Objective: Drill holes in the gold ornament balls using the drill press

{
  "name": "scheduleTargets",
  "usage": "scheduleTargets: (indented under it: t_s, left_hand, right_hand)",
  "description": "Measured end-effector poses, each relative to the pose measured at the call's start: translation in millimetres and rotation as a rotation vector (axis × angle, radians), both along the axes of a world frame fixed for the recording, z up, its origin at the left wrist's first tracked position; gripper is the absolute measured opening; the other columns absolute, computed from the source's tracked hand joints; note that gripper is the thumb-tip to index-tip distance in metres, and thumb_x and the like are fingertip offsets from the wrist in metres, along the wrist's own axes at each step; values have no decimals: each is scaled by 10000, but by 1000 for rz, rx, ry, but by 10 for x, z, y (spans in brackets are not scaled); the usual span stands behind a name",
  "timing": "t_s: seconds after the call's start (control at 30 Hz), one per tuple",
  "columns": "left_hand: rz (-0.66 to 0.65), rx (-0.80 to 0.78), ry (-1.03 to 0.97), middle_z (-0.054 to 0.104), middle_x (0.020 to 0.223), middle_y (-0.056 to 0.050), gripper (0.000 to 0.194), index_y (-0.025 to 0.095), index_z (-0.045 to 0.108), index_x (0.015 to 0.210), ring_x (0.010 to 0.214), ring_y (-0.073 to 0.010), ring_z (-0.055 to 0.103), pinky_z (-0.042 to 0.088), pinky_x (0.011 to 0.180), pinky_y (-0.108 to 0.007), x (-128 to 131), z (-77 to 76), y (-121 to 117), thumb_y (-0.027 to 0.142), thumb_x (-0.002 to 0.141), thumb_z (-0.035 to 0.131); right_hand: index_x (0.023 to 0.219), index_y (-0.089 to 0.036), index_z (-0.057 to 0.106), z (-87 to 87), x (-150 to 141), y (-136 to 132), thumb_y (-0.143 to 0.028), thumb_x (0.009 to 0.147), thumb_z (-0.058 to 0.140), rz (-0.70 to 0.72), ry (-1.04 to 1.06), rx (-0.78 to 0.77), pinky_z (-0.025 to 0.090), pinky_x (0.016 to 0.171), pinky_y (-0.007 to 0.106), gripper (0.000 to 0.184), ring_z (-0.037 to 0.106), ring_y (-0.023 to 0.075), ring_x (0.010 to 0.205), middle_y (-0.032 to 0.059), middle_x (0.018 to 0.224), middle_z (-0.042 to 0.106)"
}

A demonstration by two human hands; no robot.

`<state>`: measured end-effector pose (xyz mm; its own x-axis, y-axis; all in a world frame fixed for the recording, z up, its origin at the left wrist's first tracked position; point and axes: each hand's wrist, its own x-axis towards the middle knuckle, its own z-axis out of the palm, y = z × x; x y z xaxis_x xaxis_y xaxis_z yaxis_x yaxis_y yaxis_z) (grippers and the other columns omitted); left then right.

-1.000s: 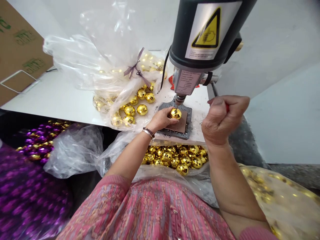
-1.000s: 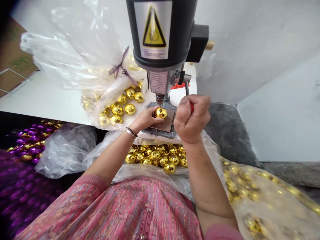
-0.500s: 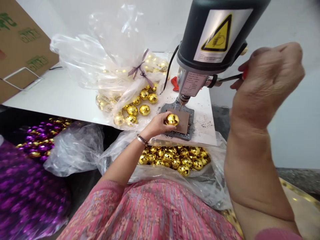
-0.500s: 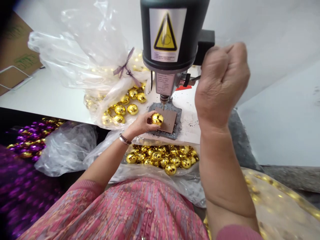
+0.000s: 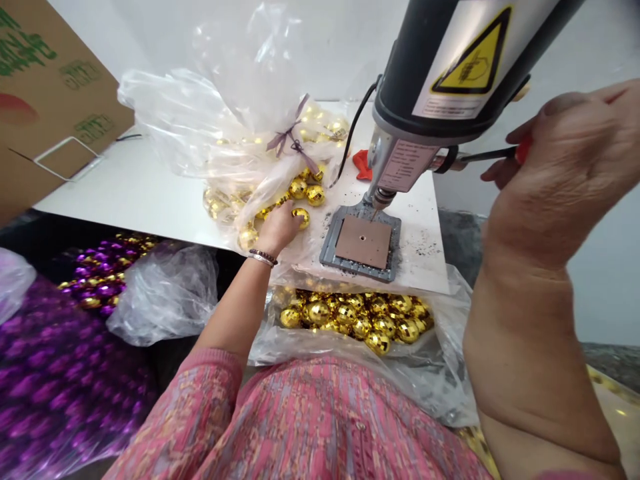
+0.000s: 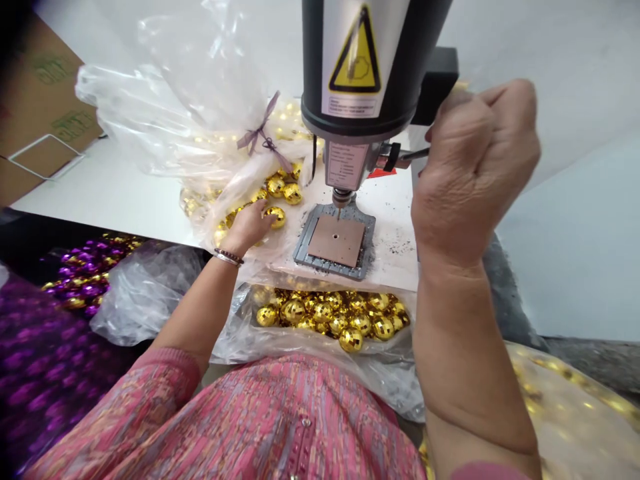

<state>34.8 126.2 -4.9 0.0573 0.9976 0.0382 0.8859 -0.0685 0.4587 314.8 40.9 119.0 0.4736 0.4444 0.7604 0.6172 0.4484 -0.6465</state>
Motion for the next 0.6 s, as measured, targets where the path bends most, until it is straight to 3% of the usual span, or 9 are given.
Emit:
scheduleTargets:
  t_s: [0.13, 0.23, 0.33, 0.47, 0.6]
  left_hand:
    - [-52, -81, 102, 802, 1095, -187, 311, 184, 755, 1125, 1097, -371, 737, 529, 945, -399, 62, 5, 22, 269, 828, 788]
    - [-48, -76, 20, 791, 966, -130, 277, 201, 755, 1042, 1017, -335, 736, 519, 881, -368, 103, 53, -11, 251, 777, 821]
    - [-114, -161, -326, 765, 904, -67, 257, 197, 754, 1009, 871, -235, 701, 508, 768, -315, 166, 115, -60, 380, 835, 803]
    - [-139, -522, -865, 755, 891, -57, 253, 193, 752, 953, 689, -129, 639, 479, 622, -263, 357, 126, -125, 440, 957, 697]
    - [-138, -636, -958, 782, 929, -70, 202, 194, 781, 1023, 656, -111, 648, 486, 597, -251, 577, 77, -175, 377, 941, 753]
  right_hand:
    - [808, -224, 326, -19, -20, -45, -414, 1008, 339, -13, -55, -12, 327, 707, 278, 276, 355, 51, 609, -35, 726, 388]
    - [804, -231, 321, -49, 2, -25, -408, 974, 351, -10, -74, 19, 288, 653, 273, 247, 327, 67, 579, -32, 693, 341]
    - [773, -229, 310, 9, 46, 16, -309, 971, 402, -13, -78, -6, 252, 624, 259, 233, 326, 57, 556, -39, 651, 331]
    - [699, -211, 294, 300, 75, 118, -194, 1037, 422, -39, -78, -162, 294, 636, 229, 362, 391, 31, 584, -38, 627, 359]
    - [675, -184, 386, 574, 116, 310, -202, 1027, 454, -37, 89, -342, 364, 645, 197, 358, 418, 3, 569, -57, 606, 395]
